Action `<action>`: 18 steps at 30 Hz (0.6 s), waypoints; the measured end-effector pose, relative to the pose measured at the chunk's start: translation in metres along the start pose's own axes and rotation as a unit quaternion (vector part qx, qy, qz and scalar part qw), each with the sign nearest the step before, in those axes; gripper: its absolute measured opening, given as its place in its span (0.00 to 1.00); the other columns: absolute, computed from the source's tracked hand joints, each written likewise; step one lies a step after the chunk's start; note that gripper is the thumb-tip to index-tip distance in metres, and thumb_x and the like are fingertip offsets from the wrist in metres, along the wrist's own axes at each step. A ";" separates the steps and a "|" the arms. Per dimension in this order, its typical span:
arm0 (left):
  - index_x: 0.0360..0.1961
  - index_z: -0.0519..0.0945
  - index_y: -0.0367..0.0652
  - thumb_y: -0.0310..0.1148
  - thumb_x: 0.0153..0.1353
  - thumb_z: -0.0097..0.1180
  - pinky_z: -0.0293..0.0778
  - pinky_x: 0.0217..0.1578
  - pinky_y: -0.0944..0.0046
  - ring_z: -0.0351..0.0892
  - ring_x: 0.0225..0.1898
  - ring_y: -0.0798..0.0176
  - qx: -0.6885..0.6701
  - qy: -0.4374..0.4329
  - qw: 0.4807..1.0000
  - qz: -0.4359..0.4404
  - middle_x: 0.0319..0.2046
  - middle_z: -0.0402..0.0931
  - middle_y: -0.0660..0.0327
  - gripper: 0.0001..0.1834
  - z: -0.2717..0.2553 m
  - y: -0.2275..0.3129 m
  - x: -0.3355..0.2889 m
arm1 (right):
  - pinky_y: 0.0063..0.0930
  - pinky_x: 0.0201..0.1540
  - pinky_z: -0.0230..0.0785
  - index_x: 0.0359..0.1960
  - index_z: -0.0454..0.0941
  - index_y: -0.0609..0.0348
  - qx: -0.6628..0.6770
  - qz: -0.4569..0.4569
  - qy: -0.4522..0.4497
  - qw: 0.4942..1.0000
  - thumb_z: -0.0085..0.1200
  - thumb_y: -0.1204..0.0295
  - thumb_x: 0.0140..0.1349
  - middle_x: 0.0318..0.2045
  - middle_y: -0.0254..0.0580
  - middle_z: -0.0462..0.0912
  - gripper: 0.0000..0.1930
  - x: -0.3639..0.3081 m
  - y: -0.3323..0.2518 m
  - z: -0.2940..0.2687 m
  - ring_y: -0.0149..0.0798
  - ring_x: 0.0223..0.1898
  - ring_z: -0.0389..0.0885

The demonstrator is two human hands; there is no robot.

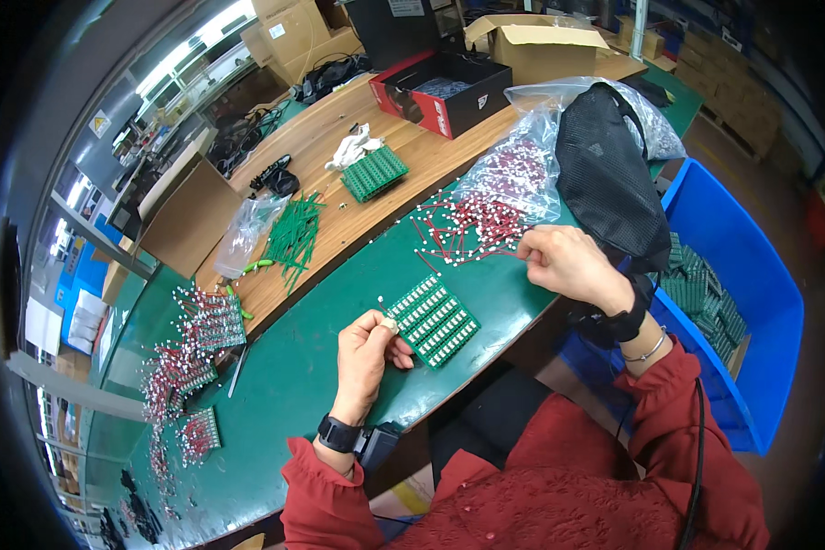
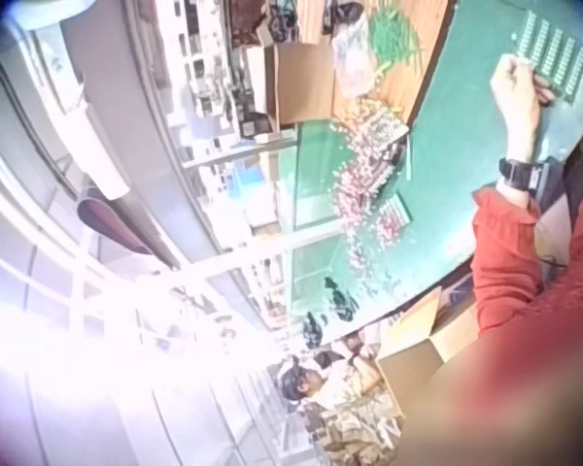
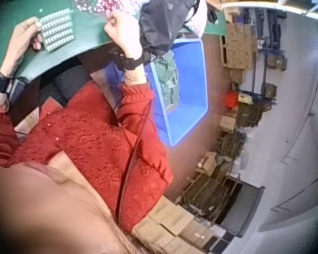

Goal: The person inserts small red and white components into a green circuit board by hand. They pick up the components from a pile on the table and place them into the board's holes one by one.

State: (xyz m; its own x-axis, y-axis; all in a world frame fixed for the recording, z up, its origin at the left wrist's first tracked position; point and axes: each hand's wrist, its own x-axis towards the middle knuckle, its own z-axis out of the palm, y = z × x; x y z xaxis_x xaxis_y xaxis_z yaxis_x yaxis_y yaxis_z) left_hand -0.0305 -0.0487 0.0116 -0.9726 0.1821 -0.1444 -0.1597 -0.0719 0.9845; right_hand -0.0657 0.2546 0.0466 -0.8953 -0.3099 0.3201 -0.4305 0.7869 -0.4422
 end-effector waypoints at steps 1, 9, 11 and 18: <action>0.28 0.73 0.39 0.29 0.68 0.48 0.71 0.20 0.73 0.78 0.18 0.69 0.000 -0.001 1.000 -0.004 0.21 0.79 0.58 0.10 0.000 0.000 0.000 | 0.33 0.30 0.73 0.30 0.80 0.62 0.035 0.010 0.012 0.999 0.55 0.79 0.47 0.22 0.41 0.80 0.07 0.001 0.002 0.004 0.39 0.26 0.82; 0.29 0.73 0.38 0.30 0.69 0.47 0.73 0.22 0.71 0.79 0.19 0.67 0.016 -0.007 1.000 0.000 0.22 0.79 0.56 0.10 0.002 0.001 -0.001 | 0.21 0.31 0.77 0.34 0.77 0.63 0.458 0.177 -0.053 0.870 0.59 0.75 0.58 0.29 0.39 0.83 0.06 0.015 -0.010 0.020 0.30 0.29 0.84; 0.30 0.73 0.37 0.29 0.69 0.47 0.74 0.22 0.72 0.80 0.21 0.67 0.016 -0.008 1.000 -0.012 0.23 0.80 0.57 0.10 0.002 0.001 -0.001 | 0.21 0.31 0.77 0.35 0.77 0.64 0.540 0.176 -0.078 0.819 0.61 0.75 0.60 0.31 0.40 0.84 0.07 0.015 -0.024 0.026 0.30 0.30 0.84; 0.34 0.73 0.36 0.29 0.71 0.48 0.80 0.29 0.68 0.85 0.28 0.60 -0.031 -0.058 0.997 -0.029 0.29 0.81 0.52 0.08 0.015 -0.008 -0.007 | 0.16 0.30 0.71 0.34 0.85 0.67 0.584 0.152 -0.085 0.793 0.64 0.75 0.59 0.33 0.37 0.85 0.06 0.008 -0.067 0.055 0.25 0.29 0.80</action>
State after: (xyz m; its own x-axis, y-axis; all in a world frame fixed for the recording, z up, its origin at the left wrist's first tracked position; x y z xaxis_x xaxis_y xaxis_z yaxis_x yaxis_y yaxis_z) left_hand -0.0197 -0.0351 0.0064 -0.9359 0.3004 -0.1840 -0.2279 -0.1179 0.9665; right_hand -0.0505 0.1696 0.0331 -0.9382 -0.3454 -0.0233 0.0838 -0.1613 -0.9834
